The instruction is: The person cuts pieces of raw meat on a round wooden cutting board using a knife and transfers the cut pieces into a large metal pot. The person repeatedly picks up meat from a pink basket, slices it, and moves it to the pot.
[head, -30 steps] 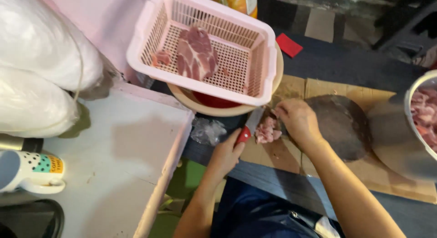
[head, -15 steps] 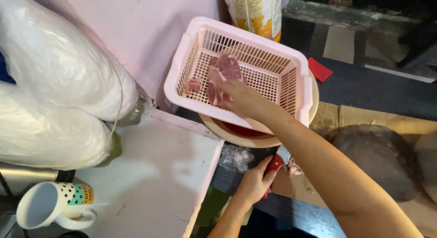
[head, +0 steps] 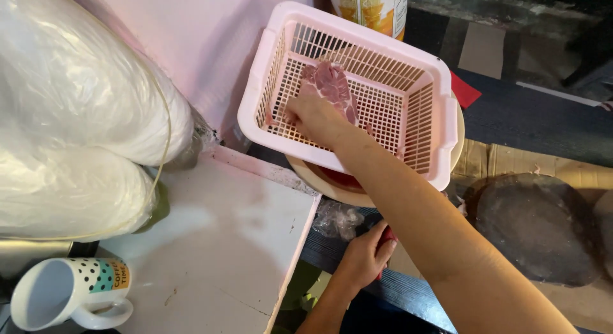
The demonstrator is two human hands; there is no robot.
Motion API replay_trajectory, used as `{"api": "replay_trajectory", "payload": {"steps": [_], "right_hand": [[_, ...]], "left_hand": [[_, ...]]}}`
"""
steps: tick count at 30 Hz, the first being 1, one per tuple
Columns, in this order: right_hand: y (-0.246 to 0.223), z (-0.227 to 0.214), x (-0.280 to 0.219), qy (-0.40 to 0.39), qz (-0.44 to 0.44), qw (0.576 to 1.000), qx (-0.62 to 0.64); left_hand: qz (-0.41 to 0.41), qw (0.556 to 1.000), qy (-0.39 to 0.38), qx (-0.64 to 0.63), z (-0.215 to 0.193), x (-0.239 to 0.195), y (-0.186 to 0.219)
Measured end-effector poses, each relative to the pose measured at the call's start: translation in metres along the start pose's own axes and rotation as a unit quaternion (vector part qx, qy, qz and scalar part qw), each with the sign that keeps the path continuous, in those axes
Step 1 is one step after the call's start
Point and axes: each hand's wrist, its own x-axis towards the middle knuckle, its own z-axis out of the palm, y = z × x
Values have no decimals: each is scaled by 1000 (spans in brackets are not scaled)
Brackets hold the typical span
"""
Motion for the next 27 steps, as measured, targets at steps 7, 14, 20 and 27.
{"api": "replay_trajectory", "payload": {"steps": [7,14,20,27], "right_hand": [[3,-45,-41,7,280,922,269],[91,-69,-195,137,154,825,527],[184,-86,-358,120,337,856,373],[228,-25,-479,172,133,919,-329]], "left_hand": [[36,995,43,77,18,10,-42],[12,997,46,56,23,8,-54],[18,998,40,35,29,15,-63],[-150,988,4,32,51,-3,27]]}}
